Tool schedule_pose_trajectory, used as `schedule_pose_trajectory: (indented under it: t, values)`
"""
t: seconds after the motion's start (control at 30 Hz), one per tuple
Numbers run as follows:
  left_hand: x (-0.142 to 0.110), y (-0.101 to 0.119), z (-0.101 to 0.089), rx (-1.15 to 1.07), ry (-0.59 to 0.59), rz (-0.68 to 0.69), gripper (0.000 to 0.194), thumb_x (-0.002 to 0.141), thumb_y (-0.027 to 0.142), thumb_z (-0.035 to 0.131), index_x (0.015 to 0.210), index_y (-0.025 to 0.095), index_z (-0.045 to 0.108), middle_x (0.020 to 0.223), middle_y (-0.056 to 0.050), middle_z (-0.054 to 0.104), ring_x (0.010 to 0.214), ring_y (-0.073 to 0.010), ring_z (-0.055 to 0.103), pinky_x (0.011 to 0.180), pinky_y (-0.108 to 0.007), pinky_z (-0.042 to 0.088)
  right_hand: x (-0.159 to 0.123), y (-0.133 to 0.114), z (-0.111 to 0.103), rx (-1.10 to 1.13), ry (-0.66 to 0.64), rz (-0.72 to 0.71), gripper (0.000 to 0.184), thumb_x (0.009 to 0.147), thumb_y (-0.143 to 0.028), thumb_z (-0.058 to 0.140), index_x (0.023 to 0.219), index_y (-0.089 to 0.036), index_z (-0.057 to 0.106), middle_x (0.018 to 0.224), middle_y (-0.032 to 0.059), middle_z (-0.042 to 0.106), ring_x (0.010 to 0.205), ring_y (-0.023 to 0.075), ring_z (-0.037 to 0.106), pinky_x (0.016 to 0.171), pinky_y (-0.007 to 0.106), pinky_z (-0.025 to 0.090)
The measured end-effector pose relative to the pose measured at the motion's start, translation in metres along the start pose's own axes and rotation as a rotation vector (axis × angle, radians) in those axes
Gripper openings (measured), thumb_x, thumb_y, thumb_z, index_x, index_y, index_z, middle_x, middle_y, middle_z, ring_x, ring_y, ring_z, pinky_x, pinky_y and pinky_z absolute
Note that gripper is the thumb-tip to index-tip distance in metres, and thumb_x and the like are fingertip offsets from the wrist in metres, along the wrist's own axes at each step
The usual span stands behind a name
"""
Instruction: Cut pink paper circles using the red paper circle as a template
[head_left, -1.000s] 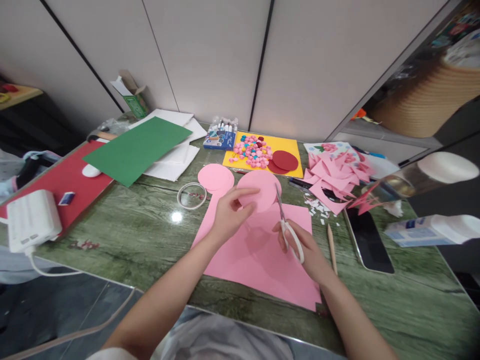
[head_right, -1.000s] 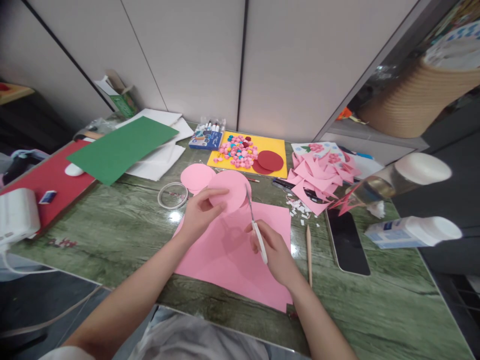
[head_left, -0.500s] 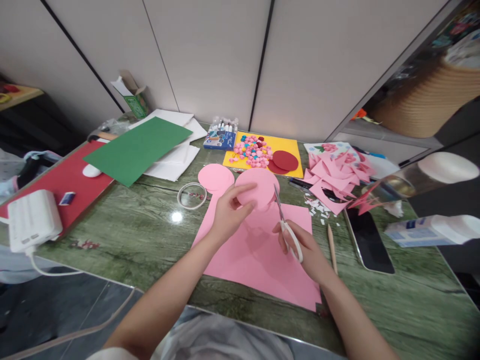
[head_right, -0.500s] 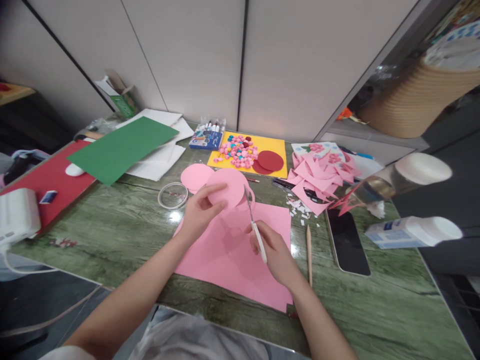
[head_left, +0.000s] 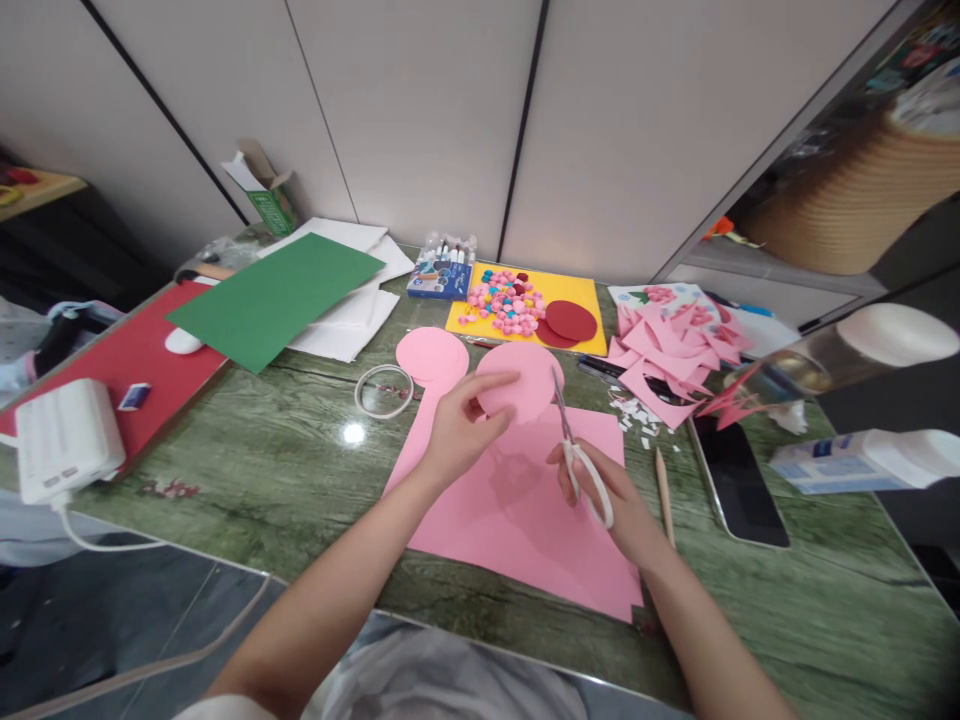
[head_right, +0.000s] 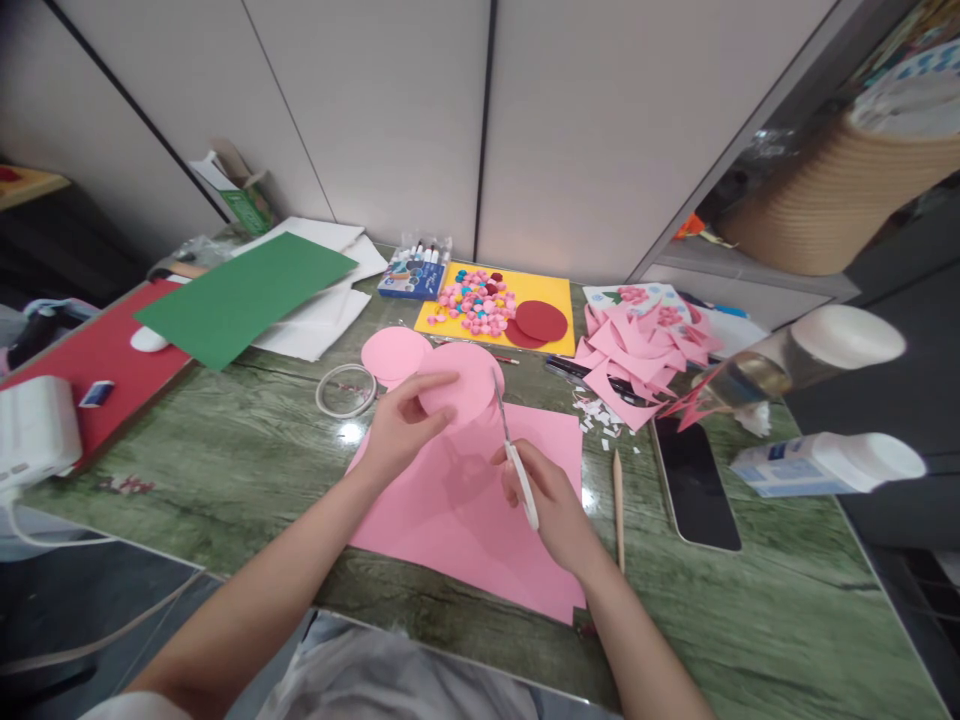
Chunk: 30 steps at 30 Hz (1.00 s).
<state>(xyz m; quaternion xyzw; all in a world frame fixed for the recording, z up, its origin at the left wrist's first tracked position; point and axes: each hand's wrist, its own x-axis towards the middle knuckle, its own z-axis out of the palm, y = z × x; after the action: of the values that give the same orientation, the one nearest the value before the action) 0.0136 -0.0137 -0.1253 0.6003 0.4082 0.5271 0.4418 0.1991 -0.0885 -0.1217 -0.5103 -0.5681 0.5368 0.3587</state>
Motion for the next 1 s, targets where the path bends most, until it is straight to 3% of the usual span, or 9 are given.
schedule_pose_trajectory:
  t: [0.53,0.77,1.0]
  values:
    - [-0.0005,0.0004,-0.0041,-0.031,0.042,-0.034,0.019,0.072,0.014,0.061,0.086,0.021,0.071,0.081,-0.003,0.065,0.073,-0.0136,0.056,0.063,-0.025,0.042,0.0008,0.0011,-0.0013,-0.029,0.001,0.012,0.018,0.091,-0.035,0.039,0.088,-0.021,0.049,0.058,-0.0042,0.043,0.056,0.013,0.041,0.056,0.026,0.033]
    - [0.0002,-0.0013,-0.0035,-0.045,0.064,-0.034,0.024,0.072,0.019,0.064,0.096,0.021,0.069,0.1,-0.006,0.066,0.086,-0.0167,0.058,0.069,-0.026,0.044,0.0007,-0.0003,0.0001,-0.07,0.006,0.011,0.02,0.091,-0.037,0.039,0.089,-0.02,0.05,0.058,-0.0039,0.043,0.056,0.0131,0.041,0.056,0.026,0.034]
    - [0.0006,0.0001,-0.0028,0.032,0.026,-0.017,0.027,0.07,0.013,0.063,0.095,0.021,0.068,0.096,-0.005,0.066,0.088,-0.017,0.058,0.067,-0.025,0.044,-0.0003,-0.0014,-0.0003,-0.043,0.01,0.008,0.022,0.091,-0.039,0.038,0.087,-0.021,0.049,0.06,-0.0033,0.044,0.057,0.0135,0.042,0.057,0.027,0.035]
